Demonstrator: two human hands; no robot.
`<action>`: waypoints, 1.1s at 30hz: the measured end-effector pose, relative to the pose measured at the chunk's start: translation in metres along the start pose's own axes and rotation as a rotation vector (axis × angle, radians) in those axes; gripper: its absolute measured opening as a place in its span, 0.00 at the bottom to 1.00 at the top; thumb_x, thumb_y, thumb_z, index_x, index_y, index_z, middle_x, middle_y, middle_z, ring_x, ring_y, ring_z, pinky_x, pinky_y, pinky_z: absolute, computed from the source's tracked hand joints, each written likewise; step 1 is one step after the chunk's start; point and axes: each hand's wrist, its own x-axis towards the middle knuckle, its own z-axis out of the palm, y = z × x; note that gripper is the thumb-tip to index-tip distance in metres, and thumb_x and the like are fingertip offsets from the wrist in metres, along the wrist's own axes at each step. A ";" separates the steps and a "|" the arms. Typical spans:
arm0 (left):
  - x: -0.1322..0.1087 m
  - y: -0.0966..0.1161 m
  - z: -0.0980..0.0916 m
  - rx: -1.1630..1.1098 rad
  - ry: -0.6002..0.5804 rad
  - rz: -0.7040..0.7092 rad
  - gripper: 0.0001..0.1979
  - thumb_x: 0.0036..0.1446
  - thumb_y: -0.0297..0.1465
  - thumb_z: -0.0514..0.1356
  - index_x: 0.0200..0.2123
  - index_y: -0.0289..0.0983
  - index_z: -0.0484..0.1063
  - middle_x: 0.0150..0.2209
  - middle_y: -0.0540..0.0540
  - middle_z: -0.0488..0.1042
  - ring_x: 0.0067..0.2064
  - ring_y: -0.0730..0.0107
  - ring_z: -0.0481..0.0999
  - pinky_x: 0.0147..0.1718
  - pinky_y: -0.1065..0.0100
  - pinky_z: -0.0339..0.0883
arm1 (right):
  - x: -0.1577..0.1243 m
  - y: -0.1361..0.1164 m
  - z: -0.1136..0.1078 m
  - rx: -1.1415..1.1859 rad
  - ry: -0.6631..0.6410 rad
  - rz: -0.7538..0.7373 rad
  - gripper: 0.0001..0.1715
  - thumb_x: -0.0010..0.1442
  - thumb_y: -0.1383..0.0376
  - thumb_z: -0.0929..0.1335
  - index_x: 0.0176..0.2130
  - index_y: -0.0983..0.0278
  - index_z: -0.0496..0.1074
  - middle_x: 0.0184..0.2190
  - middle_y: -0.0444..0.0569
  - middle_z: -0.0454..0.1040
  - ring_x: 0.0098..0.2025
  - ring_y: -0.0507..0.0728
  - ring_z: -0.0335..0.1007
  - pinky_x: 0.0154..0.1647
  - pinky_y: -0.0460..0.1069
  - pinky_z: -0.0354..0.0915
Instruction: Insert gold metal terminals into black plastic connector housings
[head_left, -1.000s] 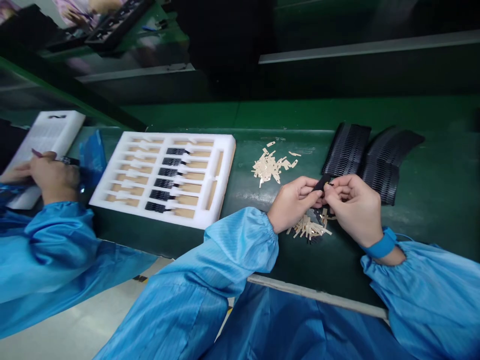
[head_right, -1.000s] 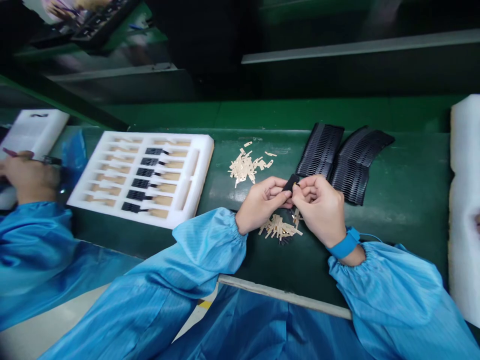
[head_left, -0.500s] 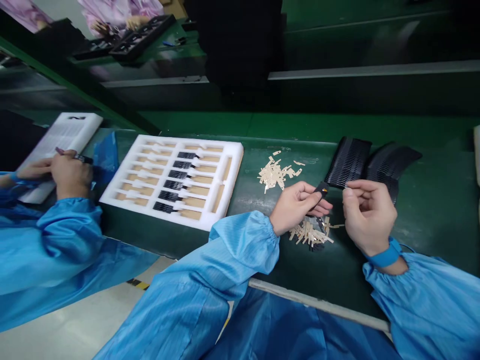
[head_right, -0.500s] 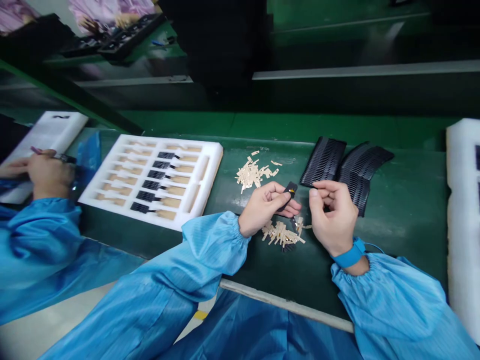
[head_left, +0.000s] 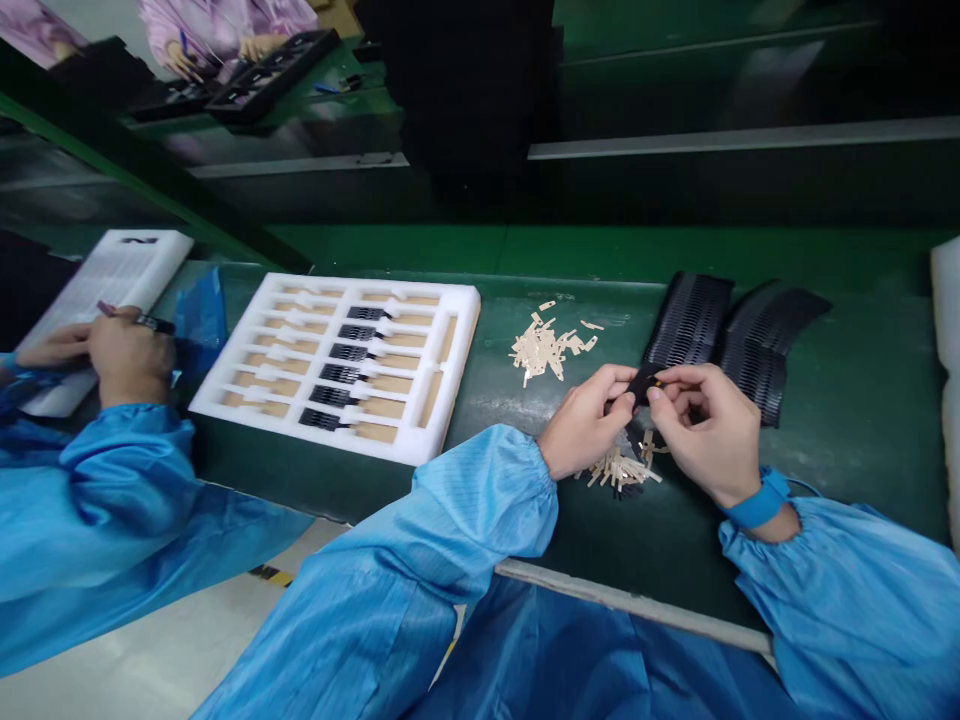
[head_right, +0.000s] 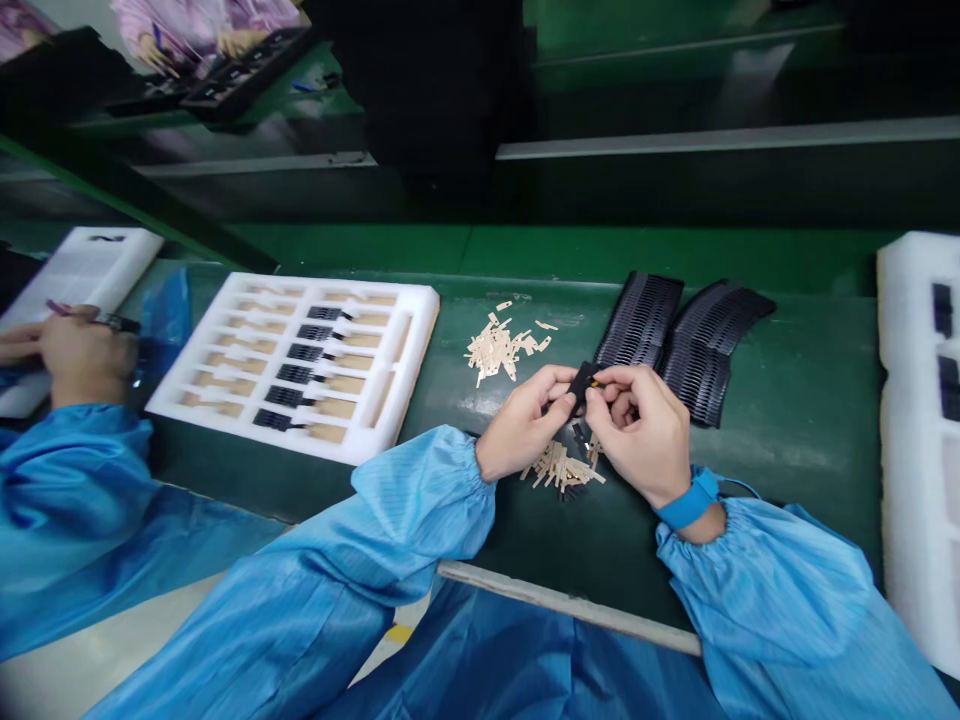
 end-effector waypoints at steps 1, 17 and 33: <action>-0.001 0.001 -0.001 0.046 0.000 0.018 0.16 0.69 0.29 0.55 0.58 0.36 0.70 0.47 0.43 0.83 0.47 0.70 0.82 0.49 0.68 0.73 | 0.000 -0.001 0.000 -0.030 0.009 -0.032 0.07 0.63 0.64 0.72 0.44 0.59 0.75 0.31 0.44 0.73 0.24 0.51 0.67 0.25 0.49 0.66; -0.009 -0.002 0.019 -0.033 0.183 -0.058 0.09 0.60 0.27 0.65 0.43 0.37 0.70 0.37 0.47 0.81 0.40 0.71 0.84 0.41 0.71 0.78 | -0.004 -0.011 0.007 -0.046 0.124 0.101 0.02 0.58 0.65 0.71 0.33 0.60 0.73 0.21 0.40 0.73 0.19 0.50 0.66 0.20 0.46 0.63; -0.005 -0.004 0.012 -0.023 0.134 0.009 0.10 0.60 0.27 0.65 0.45 0.36 0.71 0.37 0.48 0.82 0.38 0.72 0.84 0.40 0.72 0.80 | -0.002 -0.006 0.007 0.040 0.125 0.116 0.03 0.57 0.66 0.72 0.36 0.62 0.76 0.26 0.43 0.77 0.21 0.49 0.68 0.21 0.44 0.65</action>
